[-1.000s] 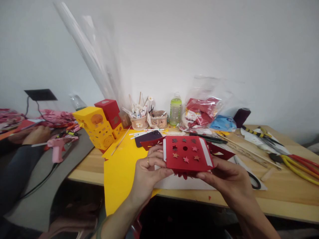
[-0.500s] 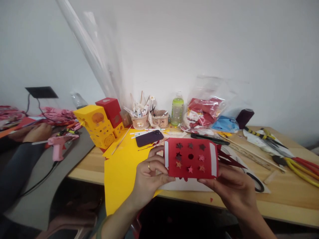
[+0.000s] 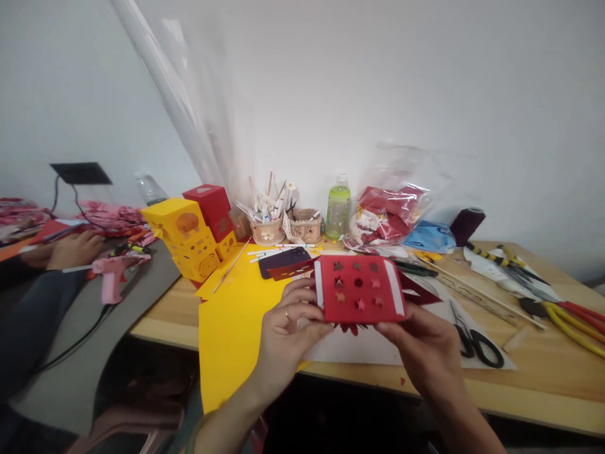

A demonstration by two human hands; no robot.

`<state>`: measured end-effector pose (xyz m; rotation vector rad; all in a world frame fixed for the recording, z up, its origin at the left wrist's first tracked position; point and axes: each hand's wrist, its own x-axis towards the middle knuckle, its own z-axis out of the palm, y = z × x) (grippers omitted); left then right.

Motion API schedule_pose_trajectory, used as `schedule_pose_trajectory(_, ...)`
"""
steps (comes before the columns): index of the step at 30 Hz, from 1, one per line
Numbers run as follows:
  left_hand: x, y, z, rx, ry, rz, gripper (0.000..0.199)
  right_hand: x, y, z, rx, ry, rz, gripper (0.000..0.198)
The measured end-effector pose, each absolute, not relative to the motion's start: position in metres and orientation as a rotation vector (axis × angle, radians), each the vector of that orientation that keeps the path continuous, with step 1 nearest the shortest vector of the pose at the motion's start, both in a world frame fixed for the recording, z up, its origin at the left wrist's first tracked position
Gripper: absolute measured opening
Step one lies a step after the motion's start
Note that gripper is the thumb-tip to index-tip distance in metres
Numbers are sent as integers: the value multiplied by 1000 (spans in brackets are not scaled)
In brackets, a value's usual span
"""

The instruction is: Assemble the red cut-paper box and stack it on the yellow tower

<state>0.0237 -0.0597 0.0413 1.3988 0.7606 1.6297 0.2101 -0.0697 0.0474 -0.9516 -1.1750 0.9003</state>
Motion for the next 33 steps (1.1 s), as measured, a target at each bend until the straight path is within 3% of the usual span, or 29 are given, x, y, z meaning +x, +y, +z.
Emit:
schedule_pose_trajectory(10, 12, -56, 33, 1177, 1012, 1578, 47, 202, -48, 40, -804, -825, 1133, 22)
schedule_pose_trajectory(17, 5, -52, 32, 1143, 1035, 1524, 69, 196, -44, 48, -589, -468, 1556, 17)
schedule_pose_trajectory(21, 4, -47, 37, 1085, 924, 1445, 84, 189, -48, 57, -511, -376, 1648, 27)
schedule_pose_trajectory(26, 11, -44, 53, 1068, 741, 1306, 80, 173, -53, 62, -542, -231, 1669, 30)
schedule_pose_trajectory(33, 15, -28, 66, 1016, 804, 1393, 60, 164, -52, 56, -579, -552, 1610, 28)
